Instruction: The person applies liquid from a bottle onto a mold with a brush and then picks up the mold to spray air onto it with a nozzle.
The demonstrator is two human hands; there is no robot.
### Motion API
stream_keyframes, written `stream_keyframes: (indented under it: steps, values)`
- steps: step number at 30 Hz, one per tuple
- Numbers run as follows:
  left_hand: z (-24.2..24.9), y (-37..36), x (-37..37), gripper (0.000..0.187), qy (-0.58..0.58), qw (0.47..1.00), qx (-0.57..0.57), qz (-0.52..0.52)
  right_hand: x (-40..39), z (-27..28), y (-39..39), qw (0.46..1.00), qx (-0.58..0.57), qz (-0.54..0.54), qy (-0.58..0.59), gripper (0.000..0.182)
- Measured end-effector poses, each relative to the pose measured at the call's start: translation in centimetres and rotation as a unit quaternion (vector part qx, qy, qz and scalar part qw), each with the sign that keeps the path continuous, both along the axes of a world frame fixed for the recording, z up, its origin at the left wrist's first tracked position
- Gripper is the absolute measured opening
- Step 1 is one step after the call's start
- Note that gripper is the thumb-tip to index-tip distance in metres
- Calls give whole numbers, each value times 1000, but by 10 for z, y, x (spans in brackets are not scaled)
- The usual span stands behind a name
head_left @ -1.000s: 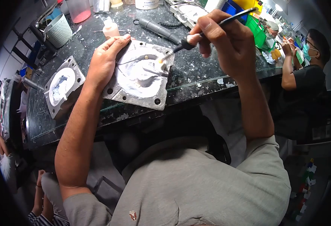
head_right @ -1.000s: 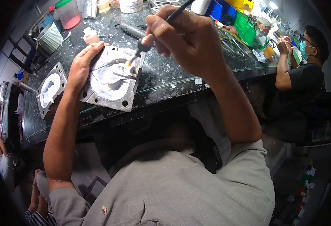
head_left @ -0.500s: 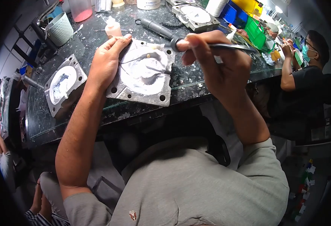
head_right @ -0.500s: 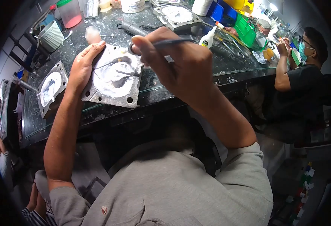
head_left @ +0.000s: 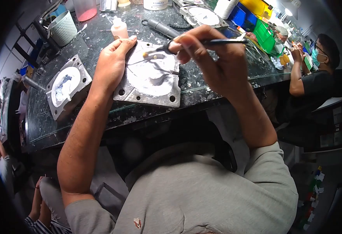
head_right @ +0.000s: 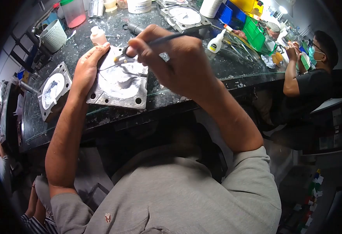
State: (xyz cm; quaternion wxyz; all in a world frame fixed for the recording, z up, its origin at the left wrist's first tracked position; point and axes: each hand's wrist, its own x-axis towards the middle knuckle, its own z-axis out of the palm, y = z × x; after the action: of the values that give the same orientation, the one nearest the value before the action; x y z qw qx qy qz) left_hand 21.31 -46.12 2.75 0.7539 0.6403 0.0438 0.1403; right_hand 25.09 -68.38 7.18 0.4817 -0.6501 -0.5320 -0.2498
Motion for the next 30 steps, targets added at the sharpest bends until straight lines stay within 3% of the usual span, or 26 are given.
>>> stream_keyframes:
  steps: [3, 5, 7, 13, 23, 26, 28, 30]
  values:
    - [1, 0, -4, 26, 3, 1000, -9, 10, -4, 3, -3, 997, -47, -66, 0, 19]
    - [1, 0, -2, 26, 1, 1000, -6, 4, -7, 0, 0, 993, -45, 96, 53, 22]
    - [-2, 4, -1, 26, 4, 1000, -2, -9, -6, 0, -1, 994, -39, 97, 37, 23]
    - [2, 0, -3, 27, 7, 1000, -6, 0, -16, 8, -6, 998, -42, -30, 30, 17]
    - [-1, 2, -1, 24, -2, 1000, -14, 1, -24, -7, -5, 995, -2, -93, 33, 12]
    - [-4, 5, 1, 24, -3, 1000, -15, -20, -23, -12, 2, 994, 32, -107, 8, 12]
    - [-3, 4, -1, 24, -1, 999, -25, -21, -20, -15, 9, 980, 184, -41, 67, 23]
    - [0, -1, -3, 24, -5, 1000, -21, -2, -20, -8, -1, 978, 165, -48, 116, 22]
